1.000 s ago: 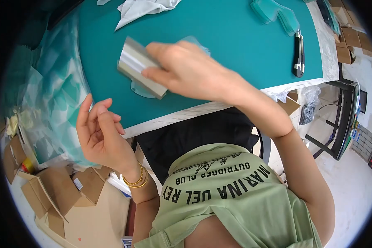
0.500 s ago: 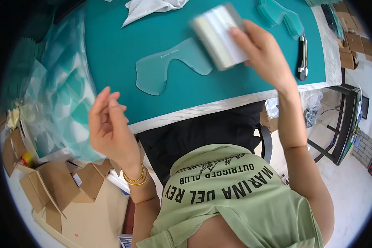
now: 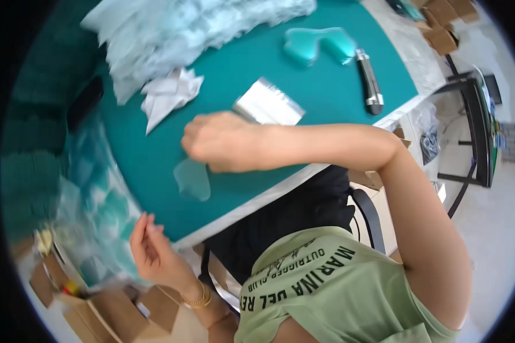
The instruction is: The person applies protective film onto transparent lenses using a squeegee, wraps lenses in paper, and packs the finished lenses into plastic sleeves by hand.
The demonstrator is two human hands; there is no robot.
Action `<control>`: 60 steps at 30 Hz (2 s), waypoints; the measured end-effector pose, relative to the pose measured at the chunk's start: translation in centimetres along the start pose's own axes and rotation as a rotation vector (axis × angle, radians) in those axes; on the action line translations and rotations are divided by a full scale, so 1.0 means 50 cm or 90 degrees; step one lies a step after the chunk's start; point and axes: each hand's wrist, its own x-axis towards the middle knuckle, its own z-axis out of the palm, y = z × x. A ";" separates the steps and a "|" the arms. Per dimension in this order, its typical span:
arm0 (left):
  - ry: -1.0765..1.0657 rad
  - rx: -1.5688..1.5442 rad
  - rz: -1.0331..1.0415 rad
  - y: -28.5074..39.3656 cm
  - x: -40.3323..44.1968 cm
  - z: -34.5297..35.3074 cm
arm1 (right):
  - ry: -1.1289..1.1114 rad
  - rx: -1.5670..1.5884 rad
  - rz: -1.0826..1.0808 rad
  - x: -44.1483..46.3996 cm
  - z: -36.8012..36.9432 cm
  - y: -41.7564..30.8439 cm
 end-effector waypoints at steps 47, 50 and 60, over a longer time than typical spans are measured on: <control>-0.134 -0.112 0.137 0.238 0.427 0.237 | -0.082 0.225 0.659 0.358 -0.197 0.377; -0.140 -0.145 0.114 0.247 0.412 0.236 | -0.108 0.201 0.635 0.369 -0.190 0.385; -0.189 -0.142 0.057 0.189 0.391 0.073 | 0.230 0.383 0.482 0.270 -0.206 0.428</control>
